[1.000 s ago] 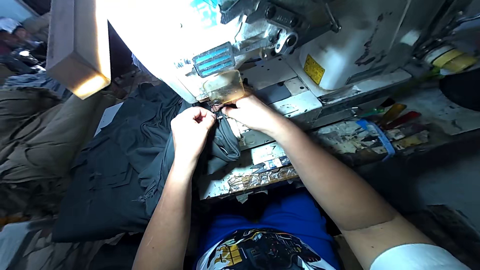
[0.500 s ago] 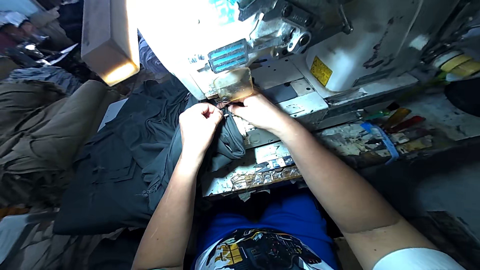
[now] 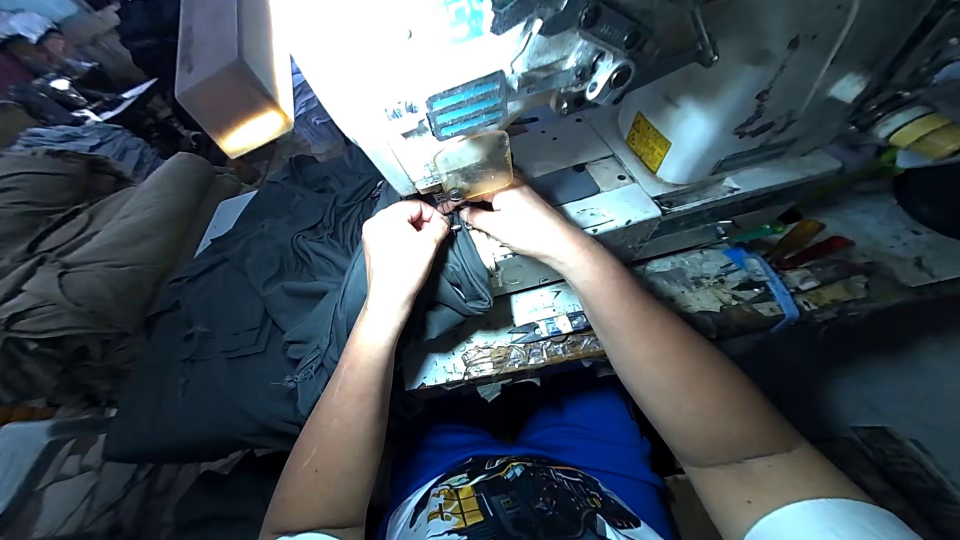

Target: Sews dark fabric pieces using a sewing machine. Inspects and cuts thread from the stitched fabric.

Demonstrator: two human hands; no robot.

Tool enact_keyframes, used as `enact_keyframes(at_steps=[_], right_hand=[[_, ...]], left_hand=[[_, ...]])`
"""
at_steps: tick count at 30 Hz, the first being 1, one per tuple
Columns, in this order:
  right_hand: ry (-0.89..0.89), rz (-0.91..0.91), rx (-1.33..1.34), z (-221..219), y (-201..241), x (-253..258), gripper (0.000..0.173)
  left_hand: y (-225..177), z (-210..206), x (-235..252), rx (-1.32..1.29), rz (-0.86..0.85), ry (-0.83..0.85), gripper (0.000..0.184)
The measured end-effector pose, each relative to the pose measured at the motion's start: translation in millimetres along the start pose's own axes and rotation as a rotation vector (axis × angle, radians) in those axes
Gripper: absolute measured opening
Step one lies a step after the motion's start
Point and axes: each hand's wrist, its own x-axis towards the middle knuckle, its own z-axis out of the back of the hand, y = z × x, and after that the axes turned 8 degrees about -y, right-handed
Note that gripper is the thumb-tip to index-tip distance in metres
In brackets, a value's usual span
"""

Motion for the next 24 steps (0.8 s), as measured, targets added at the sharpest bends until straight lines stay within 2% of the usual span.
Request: enact_keyframes(at_steps=[24], right_hand=[[-0.013, 0.022, -0.017, 0.3, -0.4, 0.4, 0.022]], left_hand=[[-2.0, 1.6, 3.0, -0.004, 0.049, 0.035, 0.012]])
